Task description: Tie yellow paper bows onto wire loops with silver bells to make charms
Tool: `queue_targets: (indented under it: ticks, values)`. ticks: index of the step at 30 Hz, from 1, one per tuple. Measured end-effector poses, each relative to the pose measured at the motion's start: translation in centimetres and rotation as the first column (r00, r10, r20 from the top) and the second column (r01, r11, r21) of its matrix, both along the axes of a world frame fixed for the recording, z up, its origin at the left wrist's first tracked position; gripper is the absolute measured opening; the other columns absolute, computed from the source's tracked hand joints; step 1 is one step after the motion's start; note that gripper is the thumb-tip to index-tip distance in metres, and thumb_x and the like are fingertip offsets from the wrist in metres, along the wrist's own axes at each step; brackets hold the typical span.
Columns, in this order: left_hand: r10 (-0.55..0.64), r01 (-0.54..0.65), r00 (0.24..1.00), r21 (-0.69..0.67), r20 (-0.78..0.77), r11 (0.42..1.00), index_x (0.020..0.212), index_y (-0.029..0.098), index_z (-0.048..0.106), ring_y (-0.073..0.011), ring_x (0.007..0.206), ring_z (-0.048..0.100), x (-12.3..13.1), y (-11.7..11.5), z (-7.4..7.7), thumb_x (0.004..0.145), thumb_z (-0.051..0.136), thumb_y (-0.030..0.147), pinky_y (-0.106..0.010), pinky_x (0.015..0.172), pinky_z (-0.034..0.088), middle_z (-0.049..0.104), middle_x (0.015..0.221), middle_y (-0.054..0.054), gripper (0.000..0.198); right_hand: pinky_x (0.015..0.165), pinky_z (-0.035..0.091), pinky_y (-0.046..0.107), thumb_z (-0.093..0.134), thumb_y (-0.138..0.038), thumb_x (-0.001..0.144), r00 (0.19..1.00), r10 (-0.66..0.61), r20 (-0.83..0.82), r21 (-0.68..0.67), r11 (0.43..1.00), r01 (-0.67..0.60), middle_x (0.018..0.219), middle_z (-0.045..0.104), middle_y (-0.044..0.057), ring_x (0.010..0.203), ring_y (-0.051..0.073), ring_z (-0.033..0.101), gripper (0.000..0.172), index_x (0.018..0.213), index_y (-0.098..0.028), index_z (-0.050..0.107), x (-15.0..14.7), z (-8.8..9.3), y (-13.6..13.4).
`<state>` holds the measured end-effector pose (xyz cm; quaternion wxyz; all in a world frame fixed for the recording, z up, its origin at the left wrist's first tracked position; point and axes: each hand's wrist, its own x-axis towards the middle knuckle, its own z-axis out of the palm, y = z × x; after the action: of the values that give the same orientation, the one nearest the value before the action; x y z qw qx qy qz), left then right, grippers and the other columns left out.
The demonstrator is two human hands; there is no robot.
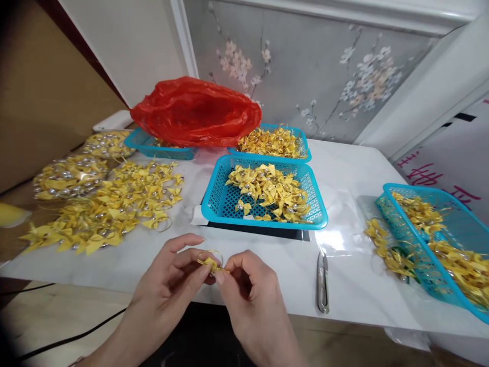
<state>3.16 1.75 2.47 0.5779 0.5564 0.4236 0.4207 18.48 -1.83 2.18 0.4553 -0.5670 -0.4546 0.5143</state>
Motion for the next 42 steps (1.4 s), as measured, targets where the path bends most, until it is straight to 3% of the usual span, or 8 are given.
queue_targets:
  ticks: [7,13,19,25,29,34,39,42]
  values:
    - [-0.120,0.134,0.988,0.148,-0.098,0.980,0.111,0.038,0.057,-0.0099,0.081,0.069,-0.2,0.2,-0.3,0.098,0.050,0.016,-0.020,0.073,0.062,0.063,0.103,0.005,0.026,0.050,0.024,0.023,0.058,-0.049,0.092,0.999,0.014,-0.049,-0.014,1.000,-0.015,0.065,0.040,-0.006,0.057,0.009,0.031,0.034,0.081,-0.017,0.056,0.4,-0.7,0.5]
    - [-0.147,0.174,0.975,0.157,-0.168,0.972,0.139,0.048,0.035,-0.0128,0.076,0.068,-0.9,0.1,-1.0,0.099,0.046,0.017,-0.027,0.073,0.061,0.064,0.105,0.003,0.052,0.051,0.024,0.024,0.057,-0.051,0.093,0.997,0.051,-0.053,-0.036,0.998,-0.053,0.063,0.039,-0.005,0.057,0.010,0.030,0.038,0.077,-0.016,0.058,0.5,-0.6,0.4]
    - [-0.253,0.285,0.951,0.194,-0.177,0.939,0.101,0.031,0.069,-0.0150,0.082,0.068,-0.8,0.8,-0.3,0.099,0.039,0.014,-0.024,0.072,0.059,0.062,0.102,-0.001,0.034,0.048,0.025,0.023,0.053,-0.052,0.094,0.997,0.060,-0.042,-0.020,0.998,-0.061,0.063,0.039,-0.005,0.055,0.010,0.030,0.038,0.078,-0.018,0.055,0.1,-1.0,0.5]
    - [-0.163,0.164,0.986,0.011,-0.029,0.986,0.091,0.025,0.068,-0.0097,0.068,0.065,-0.6,1.1,-0.2,0.097,0.050,0.018,-0.021,0.067,0.058,0.061,0.098,0.001,0.020,0.049,0.025,0.023,0.055,-0.049,0.093,0.996,0.086,0.013,-0.005,0.996,-0.086,0.062,0.038,-0.006,0.055,0.010,0.029,0.037,0.075,-0.017,0.056,0.5,-1.5,0.6]
    - [-0.124,0.131,0.988,0.070,-0.089,0.989,0.092,0.025,0.068,-0.0101,0.071,0.064,-0.6,1.1,-0.4,0.094,0.053,0.015,-0.020,0.067,0.057,0.063,0.097,0.001,0.018,0.051,0.028,0.023,0.057,-0.046,0.092,0.993,0.103,0.063,-0.001,0.995,-0.103,0.064,0.042,-0.004,0.058,0.010,0.033,0.034,0.073,-0.017,0.057,1.4,-1.2,0.4]
    - [-0.065,0.115,0.959,0.172,-0.274,0.978,0.095,0.025,0.069,-0.0142,0.076,0.067,-0.7,0.9,-0.6,0.092,0.055,0.013,-0.022,0.068,0.056,0.069,0.093,-0.001,0.018,0.055,0.037,0.023,0.055,-0.037,0.096,0.985,-0.003,0.171,0.162,0.987,-0.025,0.073,0.056,0.000,0.062,0.013,0.048,0.024,0.083,-0.020,0.066,1.5,-0.1,-0.2]
    - [0.013,0.049,0.961,0.218,-0.275,0.975,0.098,0.028,0.066,-0.0150,0.081,0.069,-0.8,0.6,-0.4,0.090,0.059,0.013,-0.021,0.072,0.057,0.071,0.093,0.001,0.019,0.061,0.045,0.022,0.054,-0.021,0.095,0.983,-0.016,0.182,0.362,0.931,-0.052,0.078,0.062,0.001,0.068,0.013,0.057,0.017,0.085,-0.022,0.067,-0.7,0.5,-1.0]
    - [0.013,0.057,0.968,0.266,-0.252,0.962,0.089,0.026,0.068,-0.0167,0.083,0.069,-0.8,0.7,0.2,0.088,0.059,0.011,-0.020,0.067,0.057,0.071,0.091,-0.001,0.018,0.059,0.047,0.022,0.052,-0.017,0.094,0.983,-0.035,0.181,0.413,0.910,-0.043,0.076,0.059,0.002,0.064,0.012,0.056,0.017,0.086,-0.022,0.066,-2.0,0.4,-1.6]
